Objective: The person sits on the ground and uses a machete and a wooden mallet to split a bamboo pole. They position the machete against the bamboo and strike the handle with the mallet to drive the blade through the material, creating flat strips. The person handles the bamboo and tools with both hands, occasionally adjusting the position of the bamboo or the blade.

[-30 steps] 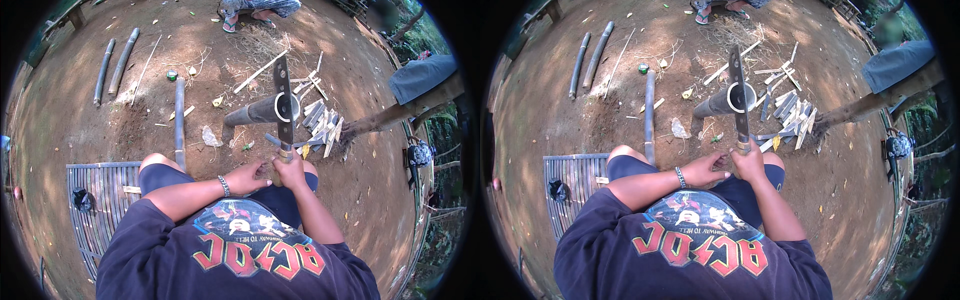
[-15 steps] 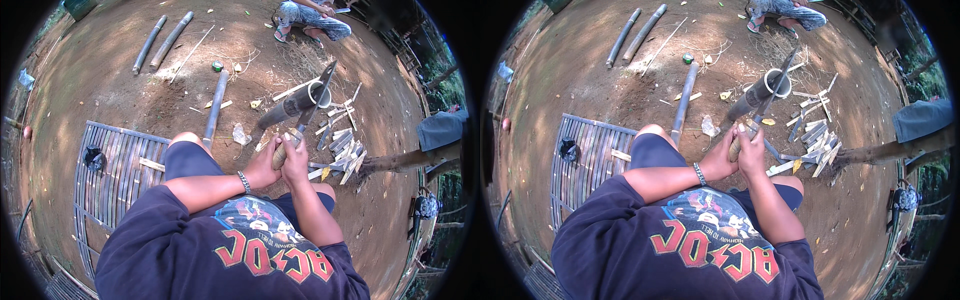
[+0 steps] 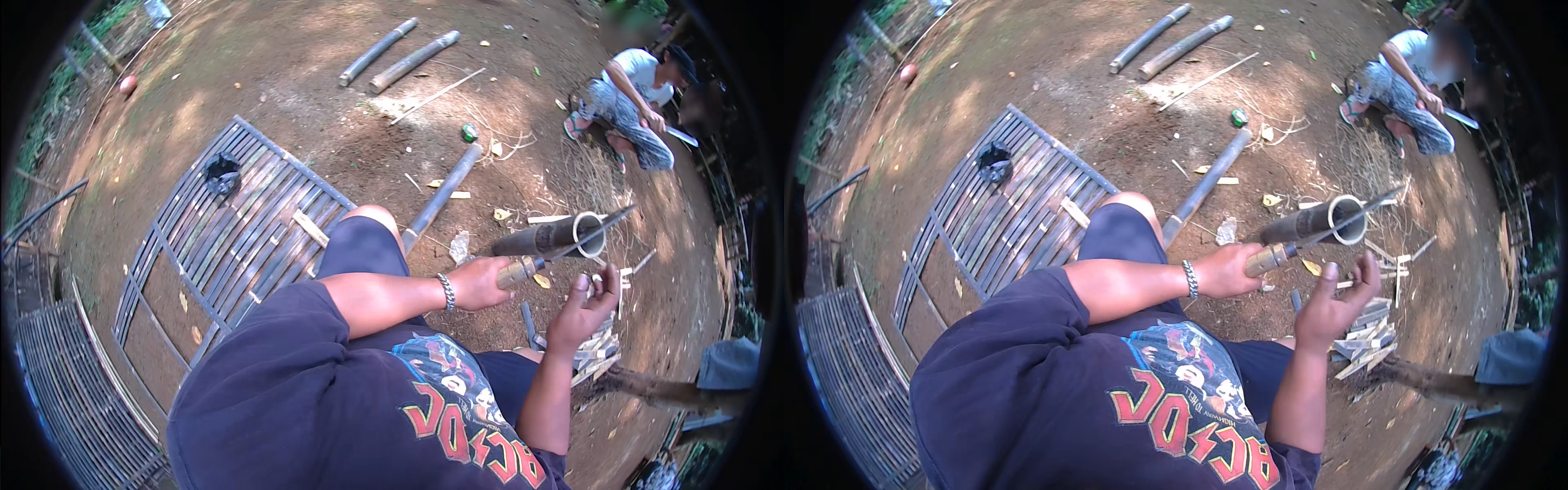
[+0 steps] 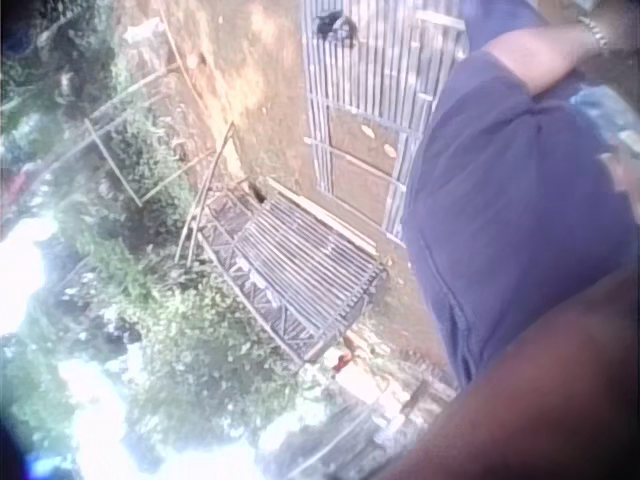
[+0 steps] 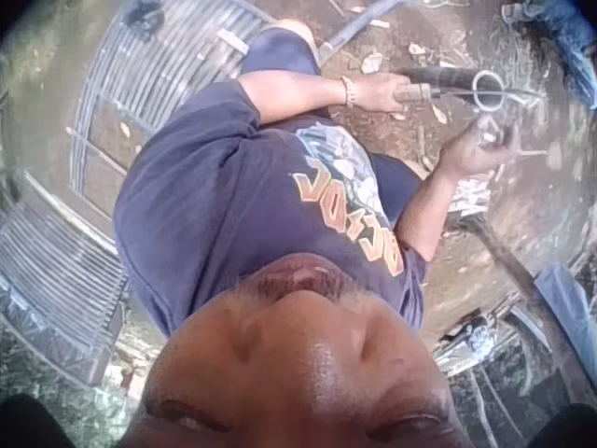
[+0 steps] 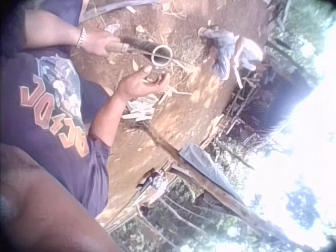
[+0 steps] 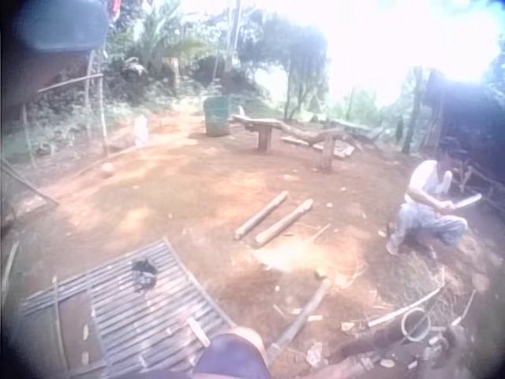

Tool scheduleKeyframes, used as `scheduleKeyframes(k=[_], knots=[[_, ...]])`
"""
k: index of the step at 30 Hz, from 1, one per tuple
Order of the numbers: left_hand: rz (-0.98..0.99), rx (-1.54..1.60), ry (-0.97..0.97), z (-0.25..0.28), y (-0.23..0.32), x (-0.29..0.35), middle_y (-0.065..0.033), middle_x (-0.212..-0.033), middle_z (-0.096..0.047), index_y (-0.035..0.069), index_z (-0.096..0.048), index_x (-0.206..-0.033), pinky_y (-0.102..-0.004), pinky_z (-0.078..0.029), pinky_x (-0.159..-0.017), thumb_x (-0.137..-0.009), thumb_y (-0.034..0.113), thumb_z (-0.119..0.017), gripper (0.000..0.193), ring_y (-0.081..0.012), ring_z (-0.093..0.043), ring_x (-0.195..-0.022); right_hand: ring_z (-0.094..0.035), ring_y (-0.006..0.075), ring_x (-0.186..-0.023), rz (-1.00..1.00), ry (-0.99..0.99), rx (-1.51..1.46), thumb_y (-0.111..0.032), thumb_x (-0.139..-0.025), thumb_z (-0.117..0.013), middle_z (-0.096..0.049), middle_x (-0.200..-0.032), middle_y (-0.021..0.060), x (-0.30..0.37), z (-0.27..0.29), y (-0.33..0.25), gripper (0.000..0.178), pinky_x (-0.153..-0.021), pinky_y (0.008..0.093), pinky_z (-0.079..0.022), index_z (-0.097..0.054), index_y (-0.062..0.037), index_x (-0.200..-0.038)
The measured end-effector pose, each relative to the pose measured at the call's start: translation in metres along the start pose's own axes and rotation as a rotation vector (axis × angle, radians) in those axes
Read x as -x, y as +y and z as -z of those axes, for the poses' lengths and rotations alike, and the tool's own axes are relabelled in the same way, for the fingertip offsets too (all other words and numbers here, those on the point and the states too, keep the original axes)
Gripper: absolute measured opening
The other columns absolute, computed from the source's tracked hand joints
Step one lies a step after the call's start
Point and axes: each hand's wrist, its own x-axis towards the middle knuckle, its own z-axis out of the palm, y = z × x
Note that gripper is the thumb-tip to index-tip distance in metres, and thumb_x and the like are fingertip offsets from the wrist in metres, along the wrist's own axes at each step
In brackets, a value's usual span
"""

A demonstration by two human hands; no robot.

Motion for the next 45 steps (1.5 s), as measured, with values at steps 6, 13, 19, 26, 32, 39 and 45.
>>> scheduleKeyframes(k=[6, 13, 19, 26, 32, 39, 45], knots=[[0.036, 0.043, 0.001, -0.002, -0.003, 0.021, -0.0263, -0.094, -0.069, 0.001, -0.058, -0.108, -0.0498, -0.053, -0.085, -0.081, 0.024, -0.072, 0.039, -0.0428, -0.069, -0.096, -0.05, 0.0272, -0.134, 0.546, 0.07, 0.097, -0.038, -0.105, -0.057, -0.053, -0.143, 0.0179, -0.134, 0.024, -0.062, 0.056, -0.116, 0.043, -0.033, -0.044, 0.0015, -0.144], [0.01, 0.053, 0.001, -0.002, 0.003, 0.026, -0.0264, -0.093, -0.07, 0.0, -0.06, -0.108, -0.0491, -0.053, -0.087, -0.077, 0.021, -0.072, 0.039, -0.042, -0.069, -0.094, -0.029, 0.0336, -0.153, 0.562, -0.454, 0.704, -0.054, -0.108, -0.036, -0.037, -0.161, 0.0181, -0.162, -0.034, 0.003, 0.069, -0.123, 0.0453, -0.021, -0.033, -0.0085, -0.159], [0.022, 0.079, 0.07, 0.006, -0.008, 0.02, -0.0267, -0.097, -0.07, -0.001, -0.061, -0.113, -0.0481, -0.054, -0.089, -0.076, 0.022, -0.073, 0.045, -0.0419, -0.069, -0.098, -0.026, 0.0342, -0.154, 0.618, -0.308, 0.421, -0.062, -0.106, -0.028, -0.034, -0.164, 0.0158, -0.176, -0.023, -0.036, 0.076, -0.124, 0.054, -0.012, -0.029, -0.0103, -0.161], [0.04, 0.093, 0.031, 0.016, -0.01, 0.002, -0.0257, -0.099, -0.07, -0.001, -0.061, -0.115, -0.0478, -0.055, -0.087, -0.076, 0.02, -0.071, 0.045, -0.0398, -0.07, -0.097, -0.018, 0.0331, -0.157, 0.469, -0.429, 0.541, -0.063, -0.105, -0.028, -0.027, -0.168, 0.0116, -0.179, -0.051, 0.041, 0.073, -0.125, 0.056, -0.006, -0.024, -0.0181, -0.163], [0.042, -0.026, 0.098, 0.061, -0.001, -0.029, -0.0222, -0.097, -0.07, 0.003, -0.052, -0.124, -0.052, -0.054, -0.085, -0.08, 0.015, -0.069, 0.049, -0.0401, -0.069, -0.097, -0.043, 0.0301, -0.141, 0.331, 0.265, 0.0, -0.048, -0.11, -0.036, -0.047, -0.146, 0.0198, -0.145, -0.055, 0.011, 0.065, -0.119, 0.0472, -0.031, -0.034, 0.0031, -0.149], [0.03, -0.094, 0.184, 0.115, -0.033, -0.081, -0.0239, -0.102, -0.07, 0.001, -0.052, -0.129, -0.0471, -0.057, -0.091, -0.083, 0.008, -0.063, 0.048, -0.0393, -0.071, -0.095, -0.054, 0.0348, -0.124, -0.126, -0.423, -0.04, -0.029, -0.096, -0.061, -0.058, -0.129, 0.0193, 0.103, -0.13, 0.125, 0.051, -0.108, 0.0473, -0.041, -0.049, 0.0004, -0.135], [-0.031, -0.248, 0.149, 0.158, -0.066, -0.091, -0.0227, -0.095, -0.07, 0.001, -0.054, -0.131, -0.0455, -0.056, -0.081, -0.08, 0.022, -0.069, 0.057, -0.0362, -0.071, -0.089, -0.057, 0.0369, -0.12, 0.084, -1.288, -0.089, -0.019, -0.086, -0.073, -0.062, -0.124, 0.0188, 0.217, -0.311, 0.074, 0.052, -0.104, 0.0459, -0.045, -0.057, -0.0077, -0.134]])
